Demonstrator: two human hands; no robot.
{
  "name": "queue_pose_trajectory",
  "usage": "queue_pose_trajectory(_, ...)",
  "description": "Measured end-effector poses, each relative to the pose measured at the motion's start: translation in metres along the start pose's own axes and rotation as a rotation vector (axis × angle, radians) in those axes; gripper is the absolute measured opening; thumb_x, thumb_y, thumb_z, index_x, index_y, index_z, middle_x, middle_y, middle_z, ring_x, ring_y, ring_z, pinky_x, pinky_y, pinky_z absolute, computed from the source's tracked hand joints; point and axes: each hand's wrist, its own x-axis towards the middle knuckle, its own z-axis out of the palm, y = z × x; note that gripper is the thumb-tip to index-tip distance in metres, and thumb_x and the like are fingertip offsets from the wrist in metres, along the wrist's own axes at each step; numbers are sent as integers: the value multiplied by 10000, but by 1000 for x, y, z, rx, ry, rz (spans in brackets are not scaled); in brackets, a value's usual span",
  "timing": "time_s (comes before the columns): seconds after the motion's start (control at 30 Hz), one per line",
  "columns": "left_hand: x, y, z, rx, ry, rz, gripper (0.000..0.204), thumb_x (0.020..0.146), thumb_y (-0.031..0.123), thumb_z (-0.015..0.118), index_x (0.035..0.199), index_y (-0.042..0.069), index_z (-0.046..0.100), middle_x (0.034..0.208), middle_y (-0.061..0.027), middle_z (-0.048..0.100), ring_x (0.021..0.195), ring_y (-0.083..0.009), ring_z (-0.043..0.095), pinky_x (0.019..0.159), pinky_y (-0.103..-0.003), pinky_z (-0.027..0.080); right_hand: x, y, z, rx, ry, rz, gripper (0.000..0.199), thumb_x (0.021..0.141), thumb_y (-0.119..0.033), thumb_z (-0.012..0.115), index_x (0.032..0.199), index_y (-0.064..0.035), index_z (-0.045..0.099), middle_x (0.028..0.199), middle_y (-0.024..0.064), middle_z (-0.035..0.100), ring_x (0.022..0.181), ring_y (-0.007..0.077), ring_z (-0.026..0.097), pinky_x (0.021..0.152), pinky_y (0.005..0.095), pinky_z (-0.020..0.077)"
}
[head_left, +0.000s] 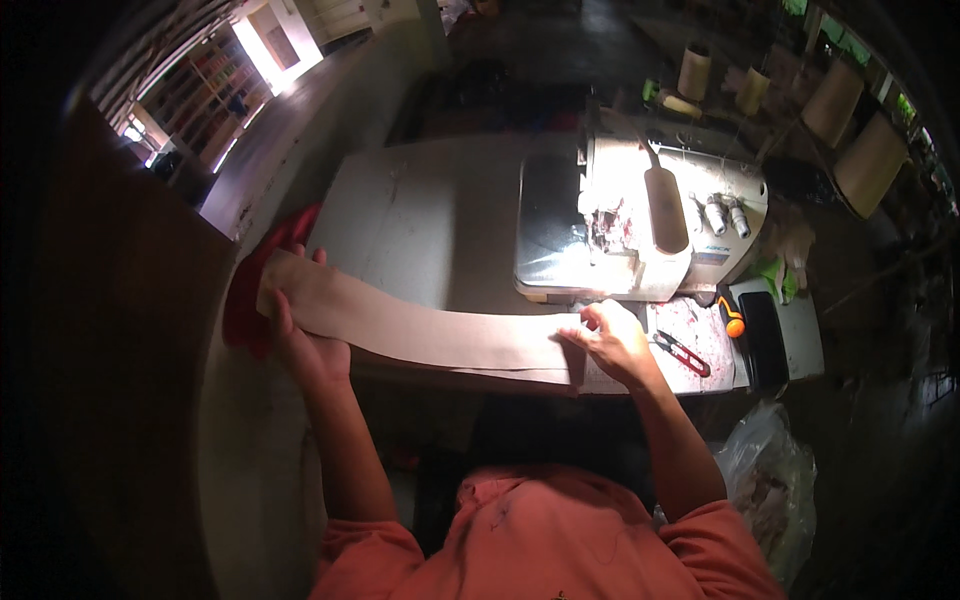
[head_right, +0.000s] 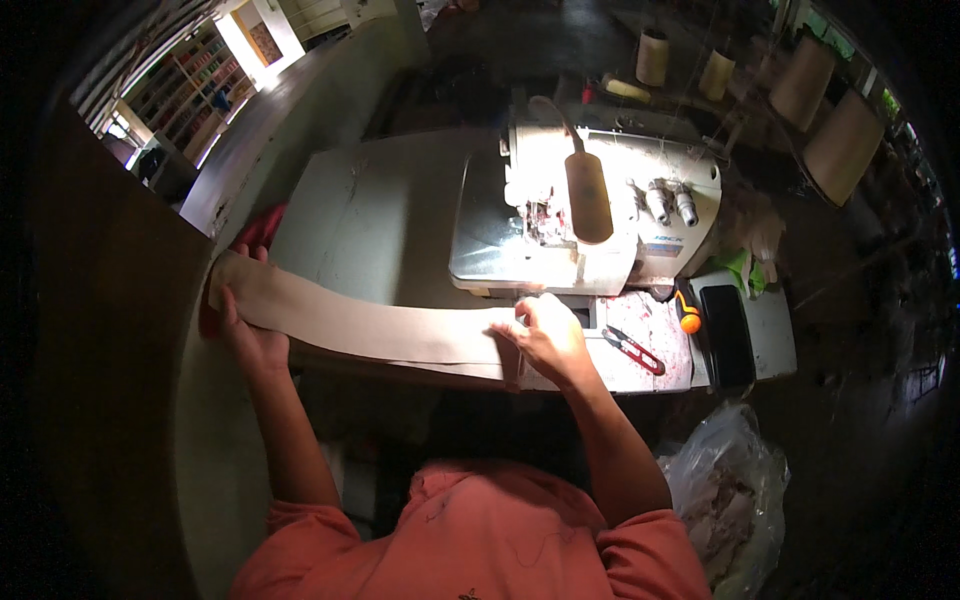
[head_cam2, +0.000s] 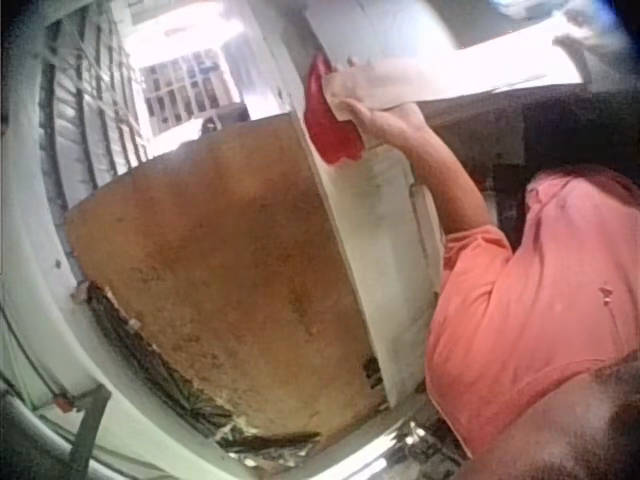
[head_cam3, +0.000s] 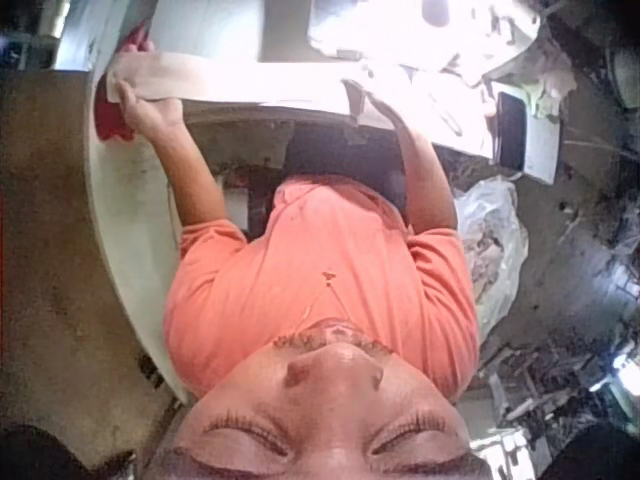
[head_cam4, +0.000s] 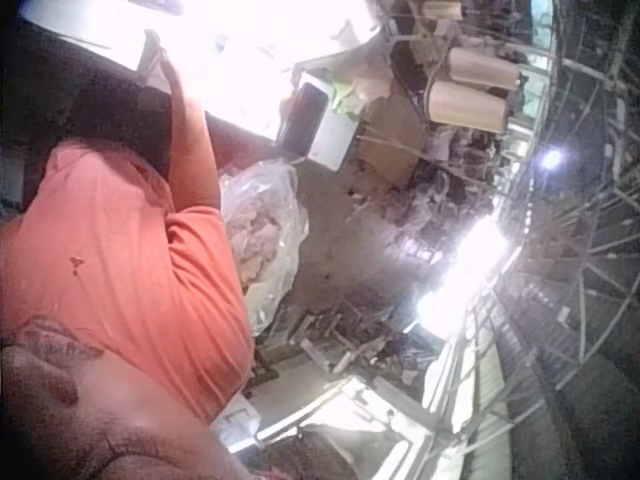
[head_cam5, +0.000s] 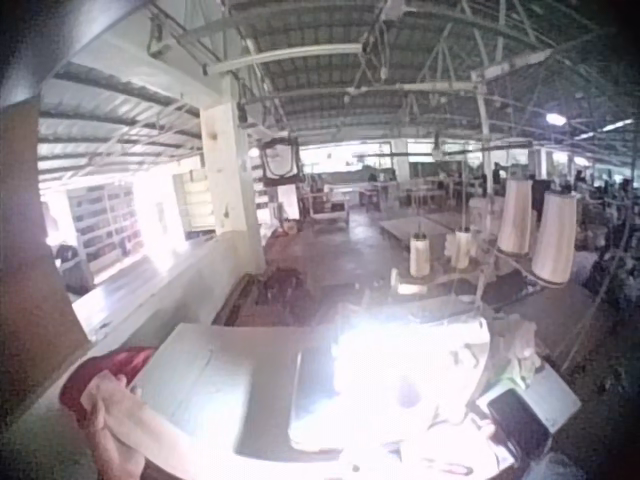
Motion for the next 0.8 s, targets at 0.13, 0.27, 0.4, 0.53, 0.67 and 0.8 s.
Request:
queue_pose_trajectory(0.13,3,1,-11,36,-3,35,638,787,353,521,1242,-4,253,1266,-137,324,1183,-307,292,967,-410,256,-5,-3,-2,199,146,-75,188,730,-189,602,777,-14,549,734,150,520,674,269,523,613,328,420)
queue_pose_trajectory(0.27,1,-4,-2,155,-28,127,570,822,374,446,1221,-5,298,1227,-142,379,1162,-280,336,957,-377,267,-18,-23,-10,503,165,119,153,754,-140,566,751,7,524,692,97,535,602,179,516,574,272,419)
queue_pose_trajectory(0.4,-53,-74,43,972,-703,303,489,766,214,493,1174,-24,365,1196,-200,390,1125,-318,369,934,-389,290,-9,-37,-11,1321,-97,292,150,803,-142,528,819,7,512,735,37,547,644,94,529,603,220,444)
queue_pose_trajectory(0.53,-97,-99,77,1266,-1025,430,831,667,344,634,1242,-75,206,1287,-235,235,1216,-360,206,981,-456,182,-18,-35,-17,1652,-180,395,198,818,-118,501,952,27,513,843,86,573,710,113,559,629,248,478)
queue_pose_trajectory(0.67,-103,-94,80,1159,-1066,238,818,696,317,621,1258,-65,165,1296,-239,216,1227,-378,163,987,-448,164,-29,-28,-8,1434,-82,335,188,794,-54,521,956,40,506,869,95,577,745,125,567,658,247,476)
queue_pose_trajectory(0.8,-81,-80,85,953,-1101,-42,660,741,320,594,1205,-43,294,1214,-218,330,1150,-319,296,941,-376,258,-29,-34,-14,1214,-52,198,152,764,2,545,911,33,530,835,64,583,743,91,548,646,215,458)
